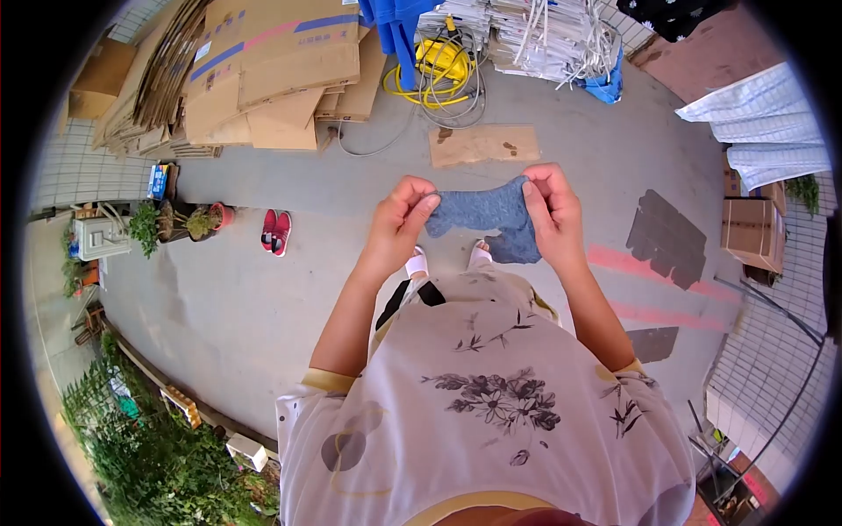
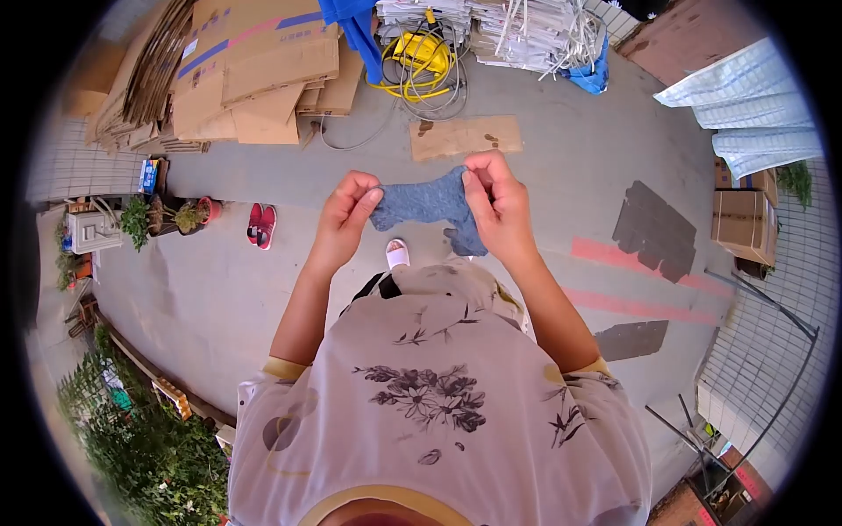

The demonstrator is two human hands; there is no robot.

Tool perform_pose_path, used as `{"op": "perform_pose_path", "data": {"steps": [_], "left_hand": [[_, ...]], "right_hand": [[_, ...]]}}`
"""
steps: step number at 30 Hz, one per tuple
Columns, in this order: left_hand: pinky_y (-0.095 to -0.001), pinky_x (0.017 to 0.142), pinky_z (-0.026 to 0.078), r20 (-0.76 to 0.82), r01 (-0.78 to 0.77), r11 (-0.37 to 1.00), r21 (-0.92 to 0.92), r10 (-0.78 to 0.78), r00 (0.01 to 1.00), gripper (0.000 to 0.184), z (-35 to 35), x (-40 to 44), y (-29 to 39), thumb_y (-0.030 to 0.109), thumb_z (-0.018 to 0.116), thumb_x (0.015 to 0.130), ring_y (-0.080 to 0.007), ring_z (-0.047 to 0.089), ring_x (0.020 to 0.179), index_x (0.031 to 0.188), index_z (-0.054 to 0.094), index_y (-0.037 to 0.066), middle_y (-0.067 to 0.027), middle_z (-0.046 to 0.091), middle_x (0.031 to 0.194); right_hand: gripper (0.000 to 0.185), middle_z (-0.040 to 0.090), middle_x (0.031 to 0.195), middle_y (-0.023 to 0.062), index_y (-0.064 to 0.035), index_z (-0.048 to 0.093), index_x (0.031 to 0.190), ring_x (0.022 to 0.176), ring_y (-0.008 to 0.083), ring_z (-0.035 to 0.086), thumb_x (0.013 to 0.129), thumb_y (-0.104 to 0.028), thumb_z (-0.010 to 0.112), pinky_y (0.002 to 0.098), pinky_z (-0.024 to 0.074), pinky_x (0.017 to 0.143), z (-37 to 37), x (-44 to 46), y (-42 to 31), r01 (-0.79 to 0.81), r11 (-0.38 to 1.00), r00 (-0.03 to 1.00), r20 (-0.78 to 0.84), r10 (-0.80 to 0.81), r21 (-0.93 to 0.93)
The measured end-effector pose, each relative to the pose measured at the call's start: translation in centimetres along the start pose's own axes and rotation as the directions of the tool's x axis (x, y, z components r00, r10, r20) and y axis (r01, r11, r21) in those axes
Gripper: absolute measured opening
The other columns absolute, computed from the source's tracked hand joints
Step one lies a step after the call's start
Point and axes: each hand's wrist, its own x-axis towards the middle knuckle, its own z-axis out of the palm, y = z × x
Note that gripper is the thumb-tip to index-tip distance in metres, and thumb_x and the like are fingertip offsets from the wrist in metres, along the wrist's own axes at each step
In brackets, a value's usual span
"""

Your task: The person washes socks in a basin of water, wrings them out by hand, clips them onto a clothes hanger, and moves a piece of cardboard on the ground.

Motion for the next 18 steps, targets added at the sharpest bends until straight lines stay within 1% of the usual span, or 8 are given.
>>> {"op": "perform_pose_path", "data": {"steps": [3, 4, 6, 8, 9, 11, 15, 18], "left_hand": [[-0.0259, 0.081, 0.046, -0.030, -0.106, 0.950, 0.295, 0.120, 0.992, 0.012, -0.5, 0.4, -1.8, 0.009, 0.057, 0.097, -0.0110, 0.058, 0.087, 0.108, 0.055, 0.005, -0.0041, 0.065, 0.095], [-0.0263, 0.083, 0.047, -0.032, -0.081, 0.967, 0.242, 0.091, 0.995, 0.014, -0.8, 0.6, -1.8, 0.009, 0.059, 0.095, -0.0120, 0.059, 0.089, 0.108, 0.056, 0.005, -0.0043, 0.065, 0.097], [-0.0271, 0.088, 0.047, -0.048, -0.009, 0.993, 0.120, 0.015, 0.999, 0.019, -0.5, 0.0, -1.3, 0.008, 0.064, 0.092, -0.0139, 0.062, 0.095, 0.109, 0.057, 0.005, -0.0047, 0.067, 0.100], [-0.0275, 0.088, 0.047, -0.056, -0.042, 0.973, 0.226, 0.056, 0.997, 0.022, 0.2, -0.2, 0.1, 0.006, 0.068, 0.087, -0.0146, 0.062, 0.094, 0.107, 0.059, 0.005, -0.0044, 0.067, 0.101], [-0.0277, 0.088, 0.047, -0.056, -0.065, 0.958, 0.281, 0.083, 0.995, 0.024, 0.6, 0.0, 1.0, 0.005, 0.070, 0.085, -0.0149, 0.063, 0.094, 0.106, 0.060, 0.005, -0.0042, 0.067, 0.102], [-0.0288, 0.085, 0.049, 0.010, -0.111, 0.973, 0.200, 0.111, 0.994, 0.024, 2.2, 0.4, 2.4, 0.003, 0.073, 0.080, -0.0158, 0.063, 0.090, 0.101, 0.062, 0.004, -0.0038, 0.067, 0.102], [-0.0296, 0.078, 0.051, 0.181, -0.078, 0.974, 0.211, 0.039, 0.983, 0.020, 2.7, 0.7, 1.5, -0.001, 0.074, 0.078, -0.0137, 0.062, 0.083, 0.094, 0.064, 0.003, -0.0037, 0.066, 0.096], [-0.0287, 0.073, 0.051, 0.171, -0.004, 0.997, 0.077, -0.009, 0.985, 0.014, 2.7, 0.7, 1.1, -0.002, 0.074, 0.079, -0.0109, 0.060, 0.079, 0.089, 0.064, 0.001, -0.0024, 0.062, 0.089]], "right_hand": [[0.010, 0.054, 0.067, 0.0033, -0.0055, 0.052, 0.100, 0.056, 0.0095, 0.047, 0.092, -0.002, 0.058, 0.0237, 0.0399, 0.052, 0.6, -0.1, 0.6, 0.108, 0.965, 0.994, 0.020, -0.107, -0.241], [0.012, 0.056, 0.067, 0.0049, -0.0057, 0.053, 0.100, 0.055, 0.0107, 0.049, 0.091, -0.001, 0.058, 0.0242, 0.0410, 0.052, 0.8, -0.2, 0.9, 0.139, 0.933, 0.990, 0.019, -0.141, -0.333], [0.011, 0.060, 0.075, 0.0058, -0.0069, 0.057, 0.098, 0.055, 0.0144, 0.053, 0.090, -0.001, 0.060, 0.0250, 0.0431, 0.051, 0.6, -0.6, 0.8, 0.168, 0.934, 0.985, 0.015, -0.173, -0.316], [0.010, 0.061, 0.078, 0.0051, -0.0080, 0.060, 0.096, 0.054, 0.0164, 0.054, 0.089, -0.002, 0.063, 0.0260, 0.0437, 0.050, 1.0, -0.7, 0.1, 0.273, 0.916, 0.960, 0.027, -0.277, -0.294], [0.010, 0.061, 0.079, 0.0048, -0.0085, 0.060, 0.095, 0.055, 0.0179, 0.055, 0.088, -0.003, 0.064, 0.0269, 0.0442, 0.049, 1.0, -0.6, -0.2, 0.306, 0.887, 0.952, 0.111, -0.285, -0.346], [0.009, 0.060, 0.081, 0.0042, -0.0095, 0.062, 0.093, 0.056, 0.0208, 0.057, 0.086, -0.004, 0.065, 0.0287, 0.0451, 0.049, 0.9, -0.9, -0.6, 0.371, 0.817, 0.923, 0.276, -0.269, -0.441], [0.014, 0.057, 0.078, 0.0037, -0.0100, 0.064, 0.094, 0.058, 0.0235, 0.057, 0.082, -0.008, 0.070, 0.0303, 0.0466, 0.052, 1.2, -1.2, -0.7, 0.336, 0.846, 0.932, 0.274, -0.237, -0.413], [0.023, 0.057, 0.080, 0.0042, -0.0092, 0.064, 0.095, 0.065, 0.0222, 0.059, 0.076, -0.011, 0.077, 0.0305, 0.0483, 0.059, 0.6, -1.3, -0.4, 0.209, 0.926, 0.962, 0.236, -0.137, -0.315]]}}
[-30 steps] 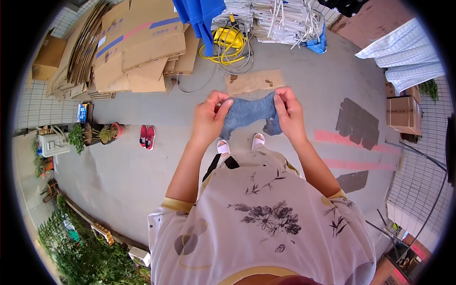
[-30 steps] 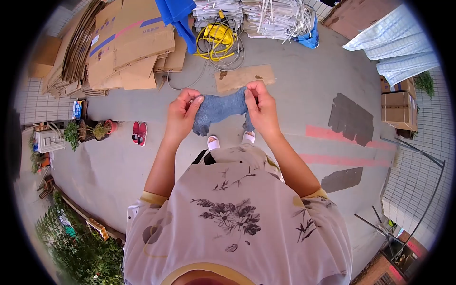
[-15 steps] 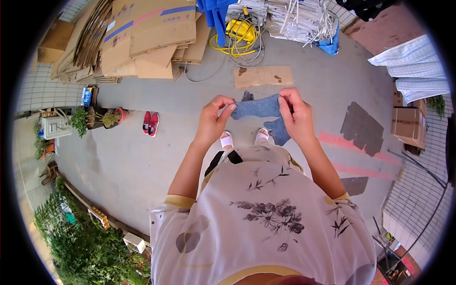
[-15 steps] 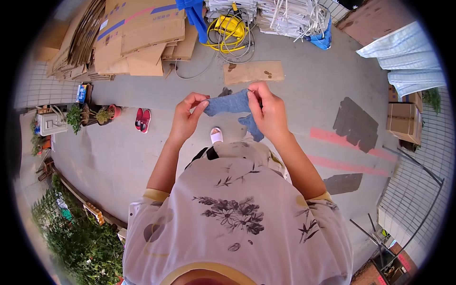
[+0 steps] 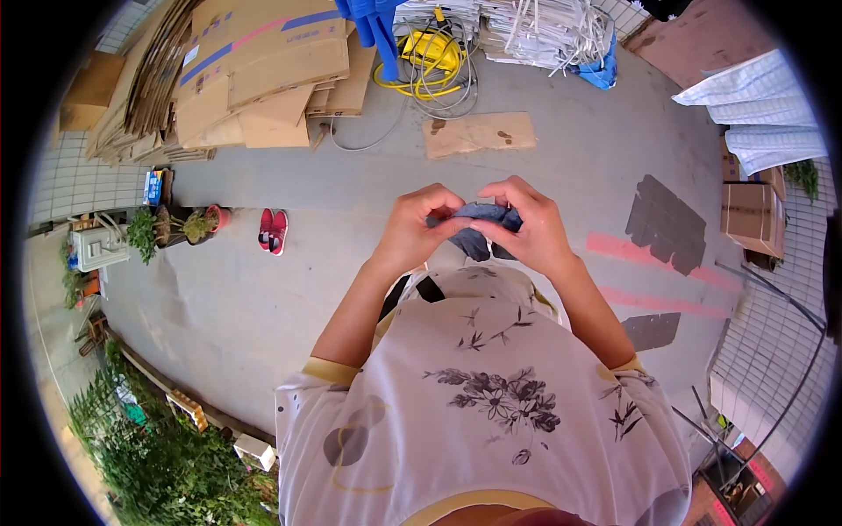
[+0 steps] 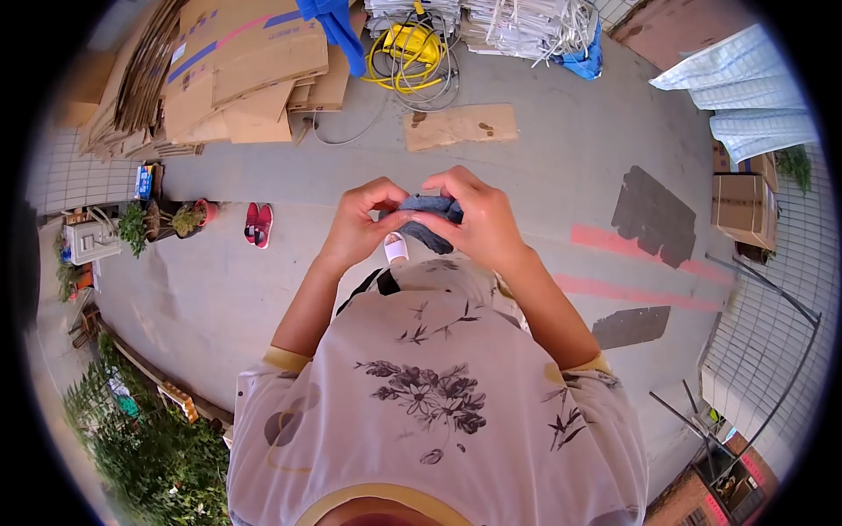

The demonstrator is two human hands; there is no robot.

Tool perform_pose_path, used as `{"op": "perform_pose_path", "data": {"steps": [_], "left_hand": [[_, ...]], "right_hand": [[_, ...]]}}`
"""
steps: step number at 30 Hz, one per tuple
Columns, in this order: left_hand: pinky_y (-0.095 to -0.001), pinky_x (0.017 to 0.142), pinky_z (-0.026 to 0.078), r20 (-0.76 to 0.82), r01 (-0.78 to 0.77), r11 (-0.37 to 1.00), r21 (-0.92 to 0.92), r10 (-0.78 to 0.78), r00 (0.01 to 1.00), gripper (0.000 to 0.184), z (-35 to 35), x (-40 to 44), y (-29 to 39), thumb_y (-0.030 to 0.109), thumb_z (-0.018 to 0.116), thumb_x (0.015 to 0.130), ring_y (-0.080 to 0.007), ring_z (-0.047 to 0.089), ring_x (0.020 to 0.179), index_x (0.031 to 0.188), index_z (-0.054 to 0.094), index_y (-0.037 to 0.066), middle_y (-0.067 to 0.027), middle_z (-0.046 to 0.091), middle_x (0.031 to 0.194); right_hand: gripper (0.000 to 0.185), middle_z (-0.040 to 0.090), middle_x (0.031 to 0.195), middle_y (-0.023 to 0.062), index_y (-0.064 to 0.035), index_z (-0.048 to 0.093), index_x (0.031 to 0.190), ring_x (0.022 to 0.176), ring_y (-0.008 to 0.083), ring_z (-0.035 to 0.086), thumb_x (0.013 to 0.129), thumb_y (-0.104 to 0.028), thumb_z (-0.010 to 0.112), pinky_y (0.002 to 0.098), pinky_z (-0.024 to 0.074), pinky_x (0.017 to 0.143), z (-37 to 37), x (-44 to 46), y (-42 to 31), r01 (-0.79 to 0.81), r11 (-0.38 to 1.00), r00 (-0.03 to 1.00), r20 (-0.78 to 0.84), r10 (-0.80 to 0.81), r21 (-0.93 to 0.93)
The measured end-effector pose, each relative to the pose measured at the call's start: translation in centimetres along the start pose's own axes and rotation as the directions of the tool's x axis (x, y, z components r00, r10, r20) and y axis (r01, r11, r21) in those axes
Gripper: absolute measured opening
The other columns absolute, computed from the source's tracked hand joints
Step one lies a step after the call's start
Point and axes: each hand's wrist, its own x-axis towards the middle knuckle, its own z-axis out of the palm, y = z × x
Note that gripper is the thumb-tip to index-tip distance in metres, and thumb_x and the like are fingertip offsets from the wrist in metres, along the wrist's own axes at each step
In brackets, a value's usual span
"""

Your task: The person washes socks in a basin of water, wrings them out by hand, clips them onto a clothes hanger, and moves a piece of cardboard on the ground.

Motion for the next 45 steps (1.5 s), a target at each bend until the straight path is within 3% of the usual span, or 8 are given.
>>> {"op": "perform_pose_path", "data": {"steps": [6, 10, 19, 22, 23, 27, 34, 45], "left_hand": [[-0.0276, 0.074, 0.051, 0.003, 0.078, 0.997, -0.003, -0.078, 0.997, 0.014, -0.1, -0.6, 0.5, -0.002, 0.072, 0.083, -0.0092, 0.060, 0.080, 0.087, 0.059, 0.000, -0.0012, 0.060, 0.087], [-0.0287, 0.079, 0.052, -0.024, 0.010, 0.996, -0.091, -0.012, 1.000, 0.020, -0.4, -1.1, -0.1, -0.004, 0.070, 0.083, -0.0107, 0.061, 0.085, 0.088, 0.053, 0.004, -0.0045, 0.063, 0.093], [-0.0267, 0.079, 0.050, -0.045, -0.104, 0.935, -0.340, 0.094, 0.995, 0.024, -1.2, -0.9, 2.4, -0.011, 0.065, 0.082, -0.0120, 0.061, 0.088, 0.086, 0.049, 0.007, -0.0077, 0.065, 0.093], [-0.0238, 0.078, 0.048, -0.171, 0.135, 0.991, -0.005, -0.134, 0.976, 0.024, -1.2, 0.1, -1.4, -0.013, 0.063, 0.081, -0.0091, 0.060, 0.087, 0.087, 0.050, 0.006, -0.0041, 0.063, 0.089], [-0.0214, 0.077, 0.047, -0.198, 0.131, 0.976, 0.171, -0.096, 0.975, 0.025, -0.9, 0.0, -1.0, -0.015, 0.062, 0.080, -0.0071, 0.060, 0.087, 0.093, 0.053, 0.004, -0.0006, 0.061, 0.087], [-0.0235, 0.081, 0.049, -0.255, -0.028, 0.965, -0.261, -0.041, 0.966, 0.028, -1.1, 0.2, -0.3, -0.017, 0.057, 0.083, -0.0099, 0.062, 0.091, 0.104, 0.059, 0.001, -0.0020, 0.064, 0.097], [-0.0254, 0.088, 0.047, -0.177, 0.032, 0.999, -0.011, -0.033, 0.984, 0.029, -0.1, 0.8, -1.0, -0.015, 0.054, 0.084, -0.0114, 0.060, 0.100, 0.107, 0.059, 0.002, -0.0049, 0.065, 0.105], [-0.0223, 0.068, 0.040, -0.163, 0.144, 0.964, -0.224, -0.183, 0.969, 0.042, 2.5, 1.4, 1.0, -0.002, 0.048, 0.077, -0.0086, 0.046, 0.077, 0.117, 0.057, 0.004, 0.0005, 0.048, 0.087]], "right_hand": [[0.029, 0.062, 0.092, 0.0042, -0.0057, 0.062, 0.095, 0.077, 0.0179, 0.059, 0.071, -0.007, 0.079, 0.0292, 0.0475, 0.071, -0.1, -1.1, 3.2, -0.132, 0.990, 0.986, 0.113, 0.126, 0.050], [0.024, 0.065, 0.098, 0.0035, -0.0055, 0.059, 0.095, 0.083, 0.0116, 0.058, 0.075, -0.001, 0.071, 0.0263, 0.0465, 0.075, -0.5, -1.4, 3.8, -0.462, 0.758, 0.883, 0.321, 0.343, 0.460], [0.009, 0.063, 0.091, -0.0012, -0.0021, 0.065, 0.085, 0.074, 0.0067, 0.053, 0.079, -0.004, 0.072, 0.0239, 0.0431, 0.066, -1.4, 0.7, 2.3, -0.384, 0.558, 0.922, 0.342, 0.185, 0.735], [0.003, 0.063, 0.083, -0.0015, -0.0011, 0.065, 0.085, 0.066, 0.0064, 0.048, 0.085, -0.004, 0.067, 0.0255, 0.0402, 0.058, 1.0, 0.9, 6.1, -0.541, 0.667, 0.840, 0.364, 0.402, 0.512], [0.005, 0.062, 0.074, -0.0004, -0.0007, 0.064, 0.088, 0.061, 0.0060, 0.046, 0.088, -0.006, 0.065, 0.0252, 0.0379, 0.054, 2.6, 0.1, 7.7, -0.157, 0.984, 0.984, -0.074, 0.163, 0.084], [0.005, 0.060, 0.068, -0.0013, -0.0012, 0.064, 0.087, 0.061, 0.0042, 0.045, 0.089, -0.006, 0.063, 0.0235, 0.0357, 0.054, 0.5, 1.1, 4.1, -0.342, 0.838, 0.938, 0.106, 0.329, 0.426], [0.010, 0.058, 0.070, -0.0007, -0.0034, 0.064, 0.099, 0.060, 0.0054, 0.046, 0.090, -0.008, 0.064, 0.0229, 0.0375, 0.055, 0.0, 1.6, 5.7, -0.311, 0.864, 0.950, 0.146, 0.275, 0.396], [0.020, 0.058, 0.087, 0.0014, -0.0061, 0.058, 0.111, 0.085, 0.0088, 0.058, 0.092, -0.008, 0.062, 0.0247, 0.0472, 0.075, -1.0, 3.6, 4.7, -0.258, 0.726, 0.966, 0.152, 0.210, 0.638]]}}
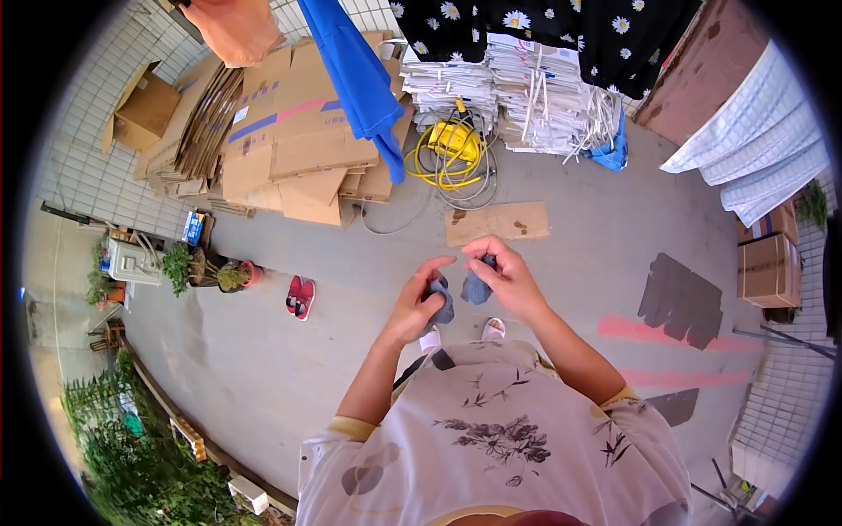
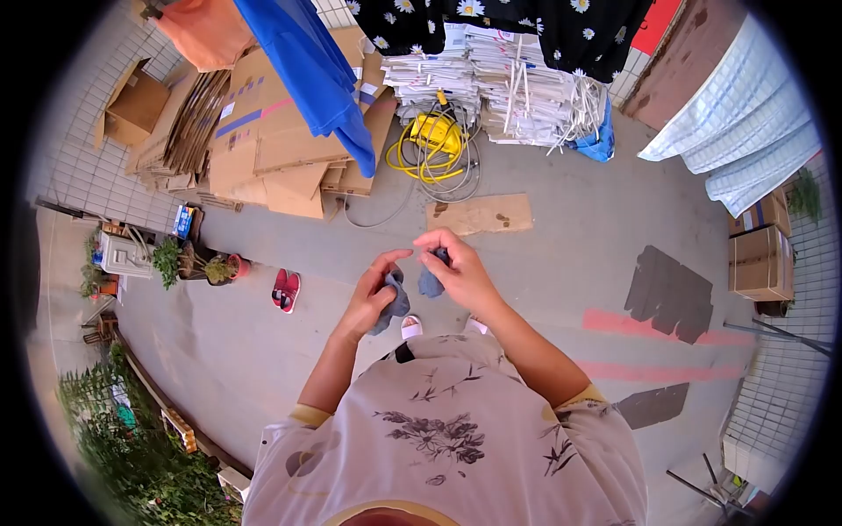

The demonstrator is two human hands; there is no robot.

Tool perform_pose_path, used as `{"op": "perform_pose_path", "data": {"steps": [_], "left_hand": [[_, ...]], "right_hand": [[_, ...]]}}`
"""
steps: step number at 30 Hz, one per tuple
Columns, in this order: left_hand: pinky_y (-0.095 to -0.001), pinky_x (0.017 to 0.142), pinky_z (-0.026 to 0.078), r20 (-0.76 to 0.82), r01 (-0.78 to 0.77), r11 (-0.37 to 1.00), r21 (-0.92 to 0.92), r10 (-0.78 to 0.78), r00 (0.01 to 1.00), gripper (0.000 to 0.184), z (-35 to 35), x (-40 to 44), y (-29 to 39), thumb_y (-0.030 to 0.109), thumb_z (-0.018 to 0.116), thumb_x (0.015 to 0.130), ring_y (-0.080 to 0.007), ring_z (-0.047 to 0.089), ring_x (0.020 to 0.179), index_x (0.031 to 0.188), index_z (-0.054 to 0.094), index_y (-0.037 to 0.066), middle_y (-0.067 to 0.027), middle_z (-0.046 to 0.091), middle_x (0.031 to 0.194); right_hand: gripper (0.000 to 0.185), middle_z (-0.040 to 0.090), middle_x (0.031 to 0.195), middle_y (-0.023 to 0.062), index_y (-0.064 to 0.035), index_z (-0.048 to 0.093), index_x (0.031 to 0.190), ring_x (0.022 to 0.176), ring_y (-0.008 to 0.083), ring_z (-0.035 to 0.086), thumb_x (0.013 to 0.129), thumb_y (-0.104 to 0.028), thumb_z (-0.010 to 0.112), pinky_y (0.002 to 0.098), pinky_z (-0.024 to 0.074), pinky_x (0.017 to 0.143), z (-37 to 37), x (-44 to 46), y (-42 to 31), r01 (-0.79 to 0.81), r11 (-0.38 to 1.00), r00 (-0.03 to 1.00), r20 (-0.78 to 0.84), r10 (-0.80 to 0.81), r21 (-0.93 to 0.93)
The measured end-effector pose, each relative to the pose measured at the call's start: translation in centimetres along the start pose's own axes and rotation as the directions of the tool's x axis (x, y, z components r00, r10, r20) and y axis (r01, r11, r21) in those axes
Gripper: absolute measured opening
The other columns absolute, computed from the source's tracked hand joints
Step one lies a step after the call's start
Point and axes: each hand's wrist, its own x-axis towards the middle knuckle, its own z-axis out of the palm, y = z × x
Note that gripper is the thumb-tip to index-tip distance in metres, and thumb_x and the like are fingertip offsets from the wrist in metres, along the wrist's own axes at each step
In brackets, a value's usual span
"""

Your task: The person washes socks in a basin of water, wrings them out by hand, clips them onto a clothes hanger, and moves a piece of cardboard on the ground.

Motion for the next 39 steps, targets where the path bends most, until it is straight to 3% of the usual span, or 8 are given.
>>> {"op": "perform_pose_path", "data": {"steps": [7, 10, 13, 17, 24, 28, 33, 39], "left_hand": [[-0.0236, 0.071, 0.041, -0.135, 0.080, 0.997, 0.012, -0.078, 0.988, 0.012, -0.5, 0.1, -1.9, 0.002, 0.052, 0.081, -0.0102, 0.048, 0.080, 0.092, 0.056, 0.002, -0.0017, 0.050, 0.086], [-0.0226, 0.073, 0.040, -0.246, 0.144, 0.981, -0.132, -0.173, 0.954, 0.013, -2.4, -1.8, -2.0, 0.001, 0.051, 0.080, -0.0100, 0.048, 0.086, 0.092, 0.057, 0.003, -0.0002, 0.050, 0.087], [-0.0226, 0.073, 0.041, -0.335, 0.165, 0.973, -0.161, -0.211, 0.918, 0.015, -3.8, -4.1, -3.2, 0.001, 0.050, 0.079, -0.0093, 0.049, 0.083, 0.092, 0.057, 0.004, 0.0002, 0.052, 0.086], [-0.0224, 0.068, 0.041, -0.410, 0.218, 0.925, -0.311, -0.338, 0.847, 0.014, -3.5, -7.1, -3.8, 0.001, 0.049, 0.079, -0.0084, 0.050, 0.074, 0.092, 0.055, 0.005, 0.0004, 0.053, 0.079], [-0.0227, 0.073, 0.040, -0.525, 0.227, 0.947, -0.225, -0.315, 0.791, 0.016, -4.9, -10.5, -4.8, 0.005, 0.048, 0.079, -0.0091, 0.050, 0.077, 0.092, 0.057, 0.005, 0.0005, 0.057, 0.082], [-0.0229, 0.073, 0.039, -0.519, 0.206, 0.955, -0.215, -0.290, 0.804, 0.014, -6.4, -10.5, -5.2, 0.009, 0.049, 0.079, -0.0090, 0.049, 0.077, 0.091, 0.057, 0.006, 0.0014, 0.057, 0.081], [-0.0221, 0.073, 0.039, -0.361, 0.226, 0.962, -0.155, -0.268, 0.893, 0.015, -10.5, -7.3, -4.9, 0.010, 0.048, 0.081, -0.0083, 0.049, 0.077, 0.092, 0.057, 0.005, 0.0009, 0.057, 0.080], [-0.0220, 0.073, 0.044, -0.107, 0.213, 0.968, -0.133, -0.227, 0.968, 0.016, -18.0, -2.0, -3.9, 0.007, 0.048, 0.085, -0.0083, 0.055, 0.079, 0.097, 0.058, 0.002, -0.0016, 0.062, 0.086]], "right_hand": [[0.035, 0.064, 0.098, 0.0054, -0.0046, 0.060, 0.110, 0.092, 0.0137, 0.062, 0.083, -0.020, 0.075, 0.0271, 0.0501, 0.078, -2.8, 6.2, -4.7, -0.061, 0.952, 0.996, 0.045, 0.078, -0.299], [0.062, 0.061, 0.119, 0.0119, -0.0042, 0.058, 0.121, 0.116, 0.0215, 0.056, 0.073, -0.033, 0.084, 0.0362, 0.0476, 0.093, -10.1, 16.2, -6.7, 0.122, 0.920, 0.958, -0.200, -0.208, -0.373], [0.089, 0.046, 0.141, 0.0183, 0.0027, 0.042, 0.138, 0.136, 0.0280, 0.038, 0.069, -0.034, 0.085, 0.0396, 0.0322, 0.111, -14.5, 25.7, -10.0, 0.256, 0.882, 0.938, -0.118, -0.326, -0.396], [0.097, 0.043, 0.146, 0.0140, -0.0004, 0.039, 0.142, 0.137, 0.0273, 0.035, 0.065, -0.036, 0.086, 0.0370, 0.0218, 0.115, -11.4, 33.8, -12.6, 0.046, 0.978, 0.998, 0.062, -0.035, -0.203], [0.042, 0.066, 0.110, 0.0056, -0.0051, 0.064, 0.113, 0.109, 0.0176, 0.058, 0.076, -0.015, 0.081, 0.0313, 0.0497, 0.087, -6.6, 38.5, -8.6, -0.094, 0.972, 0.943, 0.331, 0.018, 0.217], [0.034, 0.066, 0.109, 0.0112, 0.0011, 0.062, 0.114, 0.100, 0.0221, 0.063, 0.086, -0.015, 0.071, 0.0414, 0.0546, 0.093, -3.9, 34.7, -9.6, -0.035, 0.999, 0.891, 0.453, 0.029, 0.004], [0.029, 0.068, 0.099, 0.0070, -0.0043, 0.065, 0.107, 0.093, 0.0170, 0.066, 0.094, -0.030, 0.062, 0.0309, 0.0544, 0.072, -5.0, 24.8, -12.9, -0.170, 0.973, 0.956, 0.216, 0.201, -0.155], [0.030, 0.048, 0.066, -0.0070, -0.0070, 0.070, 0.097, 0.057, 0.0014, 0.041, 0.093, -0.036, 0.063, 0.0179, 0.0240, 0.046, -9.9, 9.4, -19.7, -0.301, 0.797, 0.922, -0.374, 0.102, -0.524]]}}
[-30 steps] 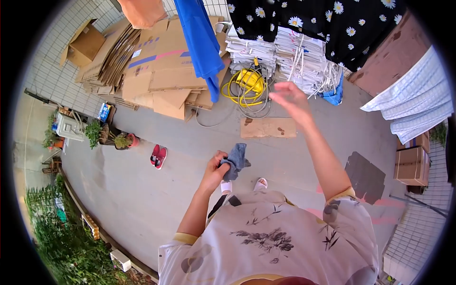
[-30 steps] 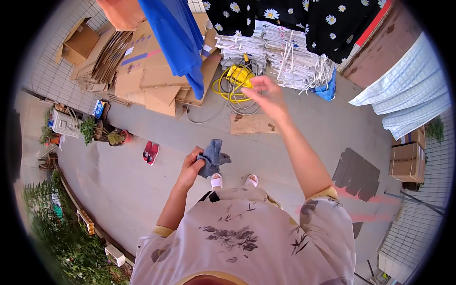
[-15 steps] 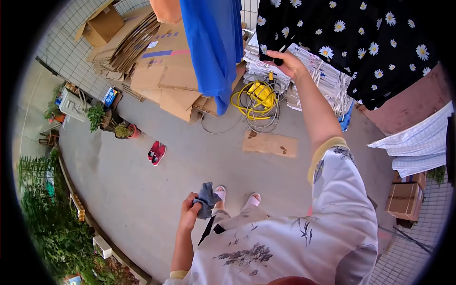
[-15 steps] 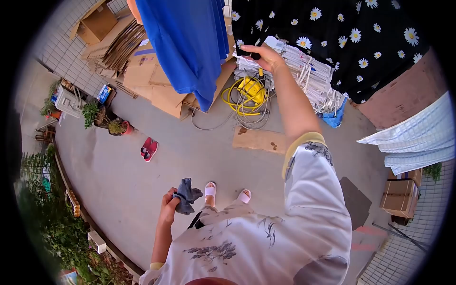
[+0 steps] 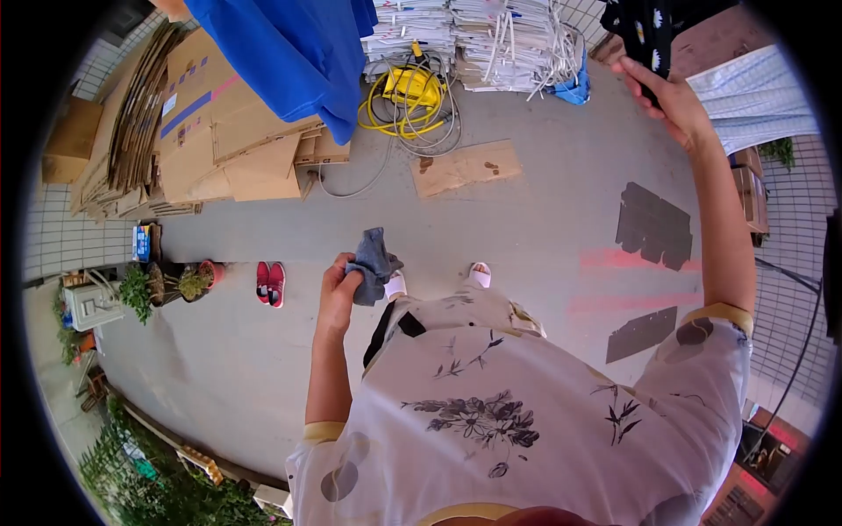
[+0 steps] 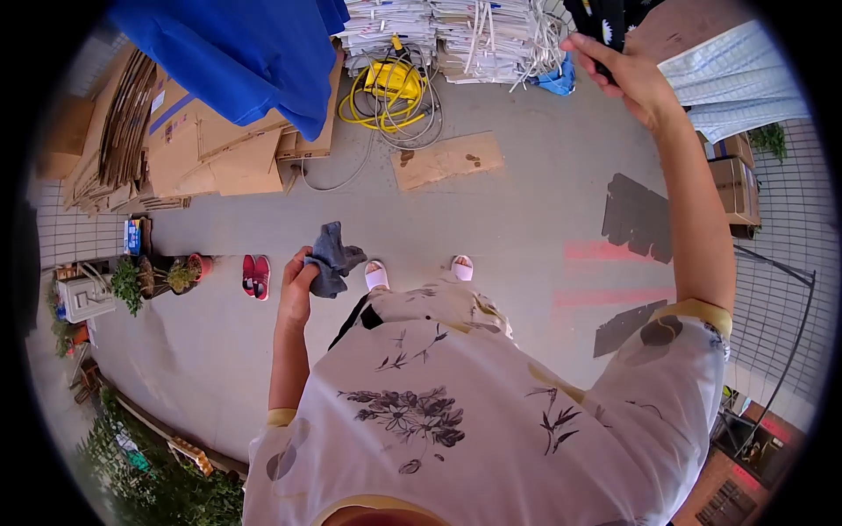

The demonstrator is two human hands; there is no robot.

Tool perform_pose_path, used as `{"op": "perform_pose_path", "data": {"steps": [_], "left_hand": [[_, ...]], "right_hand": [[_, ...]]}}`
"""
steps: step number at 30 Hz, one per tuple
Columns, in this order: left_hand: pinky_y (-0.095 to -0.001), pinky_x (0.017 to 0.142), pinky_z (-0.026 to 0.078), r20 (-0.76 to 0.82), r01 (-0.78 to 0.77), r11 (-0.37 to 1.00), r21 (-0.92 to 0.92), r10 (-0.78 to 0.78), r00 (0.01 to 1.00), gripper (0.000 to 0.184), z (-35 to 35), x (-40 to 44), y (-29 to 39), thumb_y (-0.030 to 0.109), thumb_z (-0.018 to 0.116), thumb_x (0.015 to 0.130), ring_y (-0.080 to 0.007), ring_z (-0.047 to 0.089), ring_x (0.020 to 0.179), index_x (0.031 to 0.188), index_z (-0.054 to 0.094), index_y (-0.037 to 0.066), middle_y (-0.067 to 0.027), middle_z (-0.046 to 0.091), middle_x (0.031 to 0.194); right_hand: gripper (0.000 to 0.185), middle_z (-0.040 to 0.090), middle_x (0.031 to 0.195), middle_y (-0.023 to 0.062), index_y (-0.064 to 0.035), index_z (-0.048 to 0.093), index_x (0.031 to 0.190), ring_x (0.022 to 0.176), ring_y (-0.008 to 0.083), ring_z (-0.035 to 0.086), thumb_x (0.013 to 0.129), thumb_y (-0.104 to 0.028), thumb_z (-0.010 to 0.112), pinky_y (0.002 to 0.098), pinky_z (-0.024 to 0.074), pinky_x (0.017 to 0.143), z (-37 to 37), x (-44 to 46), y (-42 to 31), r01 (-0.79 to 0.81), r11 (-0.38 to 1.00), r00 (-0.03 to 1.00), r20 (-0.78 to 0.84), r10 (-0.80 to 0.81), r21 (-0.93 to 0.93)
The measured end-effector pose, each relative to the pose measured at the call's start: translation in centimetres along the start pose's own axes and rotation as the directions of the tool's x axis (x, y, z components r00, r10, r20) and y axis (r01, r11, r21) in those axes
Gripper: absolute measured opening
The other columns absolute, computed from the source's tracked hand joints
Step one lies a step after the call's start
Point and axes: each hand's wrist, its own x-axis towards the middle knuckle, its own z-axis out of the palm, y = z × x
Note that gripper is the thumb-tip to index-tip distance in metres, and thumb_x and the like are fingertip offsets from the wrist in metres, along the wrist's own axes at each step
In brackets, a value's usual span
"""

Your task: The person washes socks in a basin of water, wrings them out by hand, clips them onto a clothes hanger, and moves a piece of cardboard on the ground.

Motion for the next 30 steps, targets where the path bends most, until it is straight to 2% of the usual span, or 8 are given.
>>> {"op": "perform_pose_path", "data": {"steps": [3, 6, 11, 15, 18, 24, 28, 30], "left_hand": [[-0.0224, 0.073, 0.044, 0.034, 0.012, 0.996, 0.089, -0.015, 0.999, 0.019, -3.8, 2.2, 1.6, 0.009, 0.049, 0.086, -0.0088, 0.055, 0.078, 0.099, 0.060, 0.001, -0.0016, 0.062, 0.086], [-0.0230, 0.073, 0.044, 0.025, 0.064, 0.991, 0.117, -0.067, 0.997, 0.021, -6.1, 3.5, 3.7, 0.011, 0.050, 0.086, -0.0091, 0.055, 0.078, 0.101, 0.061, 0.001, -0.0009, 0.062, 0.087], [-0.0243, 0.077, 0.046, 0.075, 0.087, 0.988, 0.131, -0.097, 0.992, 0.025, -8.9, 5.7, 3.9, 0.013, 0.052, 0.086, -0.0109, 0.057, 0.082, 0.106, 0.061, 0.001, -0.0023, 0.063, 0.091], [-0.0249, 0.086, 0.044, 0.046, 0.103, 0.992, 0.067, -0.106, 0.993, 0.035, -9.6, 6.2, 2.6, 0.014, 0.053, 0.087, -0.0130, 0.058, 0.091, 0.117, 0.059, -0.002, -0.0044, 0.064, 0.100], [-0.0259, 0.091, 0.043, 0.099, 0.084, 0.994, 0.076, -0.091, 0.991, 0.038, -10.2, 6.6, 2.0, 0.014, 0.053, 0.087, -0.0139, 0.057, 0.095, 0.121, 0.057, -0.004, -0.0050, 0.064, 0.103], [-0.0275, 0.096, 0.041, 0.105, 0.099, 0.995, -0.010, -0.097, 0.990, 0.044, -11.3, 6.3, 1.3, 0.012, 0.053, 0.086, -0.0157, 0.056, 0.101, 0.126, 0.052, -0.007, -0.0078, 0.062, 0.110], [-0.0279, 0.097, 0.040, 0.055, 0.120, 0.992, 0.040, -0.123, 0.991, 0.045, -10.3, 5.2, 2.6, 0.013, 0.053, 0.086, -0.0164, 0.056, 0.103, 0.126, 0.051, -0.007, -0.0085, 0.061, 0.112], [-0.0283, 0.097, 0.040, 0.061, 0.117, 0.993, 0.025, -0.118, 0.991, 0.045, -10.6, 5.2, 2.4, 0.013, 0.053, 0.086, -0.0166, 0.056, 0.103, 0.127, 0.051, -0.007, -0.0084, 0.061, 0.112]], "right_hand": [[0.047, 0.040, 0.056, -0.0080, -0.0093, 0.064, 0.071, 0.050, 0.0008, 0.037, 0.078, -0.055, 0.073, 0.0170, 0.0231, 0.047, -6.6, -4.8, 1.2, -0.196, 0.941, 0.904, -0.424, 0.063, -0.277], [0.059, 0.032, 0.053, -0.0072, -0.0096, 0.059, 0.057, 0.049, 0.0024, 0.033, 0.070, -0.065, 0.075, 0.0181, 0.0255, 0.049, -9.7, -8.3, 1.9, -0.216, 0.785, 0.762, -0.603, -0.236, -0.580], [0.038, 0.045, 0.064, 0.0114, -0.0268, 0.057, 0.134, 0.056, 0.0137, 0.037, 0.099, -0.016, 0.045, 0.0342, 0.0422, 0.056, -14.6, -12.3, 4.1, -0.383, 0.208, 0.807, -0.436, -0.399, -0.900], [0.034, 0.055, 0.071, 0.0158, -0.0216, 0.060, 0.130, 0.057, 0.0201, 0.046, 0.097, -0.023, 0.051, 0.0350, 0.0439, 0.058, -17.7, -13.6, 5.2, -0.226, 0.405, 0.742, -0.426, -0.518, -0.886], [0.034, 0.057, 0.073, 0.0170, -0.0179, 0.061, 0.128, 0.060, 0.0197, 0.050, 0.096, -0.027, 0.052, 0.0342, 0.0445, 0.060, -18.8, -14.0, 5.1, -0.332, 0.414, 0.698, -0.516, -0.497, -0.848], [0.043, 0.062, 0.082, 0.0164, -0.0083, 0.063, 0.121, 0.072, 0.0191, 0.061, 0.091, -0.039, 0.060, 0.0324, 0.0460, 0.066, -21.2, -15.0, 5.1, -0.461, 0.226, 0.684, -0.506, -0.525, -0.858], [0.051, 0.060, 0.055, 0.0209, 0.0062, 0.062, 0.061, 0.046, 0.0315, 0.061, 0.092, -0.034, 0.061, 0.0414, 0.0488, 0.044, -11.5, -15.0, -0.8, -0.271, 0.396, 0.568, -0.478, -0.670, -0.877], [0.052, 0.058, 0.054, 0.0223, 0.0092, 0.060, 0.060, 0.046, 0.0326, 0.061, 0.092, -0.032, 0.061, 0.0433, 0.0486, 0.046, -11.7, -15.0, -0.6, -0.231, 0.430, 0.566, -0.481, -0.669, -0.872]]}}
